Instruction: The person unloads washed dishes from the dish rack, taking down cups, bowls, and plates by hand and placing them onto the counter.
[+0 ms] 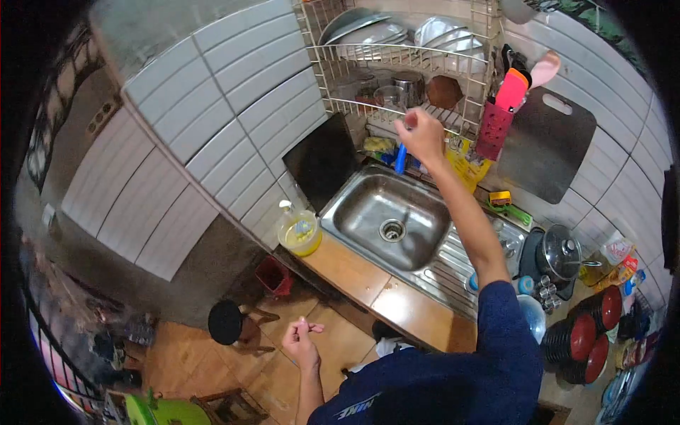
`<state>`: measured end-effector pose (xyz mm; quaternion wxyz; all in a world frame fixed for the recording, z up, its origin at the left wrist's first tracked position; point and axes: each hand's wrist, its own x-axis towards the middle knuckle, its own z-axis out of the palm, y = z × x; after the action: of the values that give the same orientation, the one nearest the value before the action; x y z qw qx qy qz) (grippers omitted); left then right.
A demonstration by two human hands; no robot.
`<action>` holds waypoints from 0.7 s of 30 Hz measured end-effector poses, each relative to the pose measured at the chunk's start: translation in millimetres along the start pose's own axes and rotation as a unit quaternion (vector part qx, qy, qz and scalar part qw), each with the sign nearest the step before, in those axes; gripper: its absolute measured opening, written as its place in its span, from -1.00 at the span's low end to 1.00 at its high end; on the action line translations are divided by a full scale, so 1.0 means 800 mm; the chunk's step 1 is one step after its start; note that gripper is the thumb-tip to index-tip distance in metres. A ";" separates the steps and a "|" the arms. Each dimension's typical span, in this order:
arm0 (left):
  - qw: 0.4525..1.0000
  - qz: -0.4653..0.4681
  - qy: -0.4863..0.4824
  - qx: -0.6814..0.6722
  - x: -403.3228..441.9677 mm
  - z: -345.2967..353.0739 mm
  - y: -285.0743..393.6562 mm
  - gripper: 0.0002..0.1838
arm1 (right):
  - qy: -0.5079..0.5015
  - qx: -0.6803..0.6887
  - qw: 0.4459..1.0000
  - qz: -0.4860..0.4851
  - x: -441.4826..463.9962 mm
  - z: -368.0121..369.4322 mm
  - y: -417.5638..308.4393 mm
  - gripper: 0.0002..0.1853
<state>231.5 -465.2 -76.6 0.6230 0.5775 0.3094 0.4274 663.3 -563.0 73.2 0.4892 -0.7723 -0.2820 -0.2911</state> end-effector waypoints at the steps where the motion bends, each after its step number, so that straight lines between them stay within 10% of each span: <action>1: 1.000 -0.003 0.003 -0.009 0.021 0.006 0.003 -0.73 | -0.004 -0.056 0.998 0.009 0.029 0.017 0.009 -0.67; 11: 0.995 -0.046 -0.083 -0.031 0.179 0.101 -0.044 -0.72 | -0.278 -0.208 0.906 0.243 0.161 0.101 0.065 0.27; 21: 0.934 -0.029 -0.349 -0.077 0.317 0.227 -0.046 -0.74 | -0.281 -0.314 0.877 0.231 0.153 0.090 0.068 0.32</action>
<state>509.6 -320.8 -59.5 0.7463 0.6314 0.0561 0.2032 796.9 -498.3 104.7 0.1749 -0.9778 -0.1147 -0.0138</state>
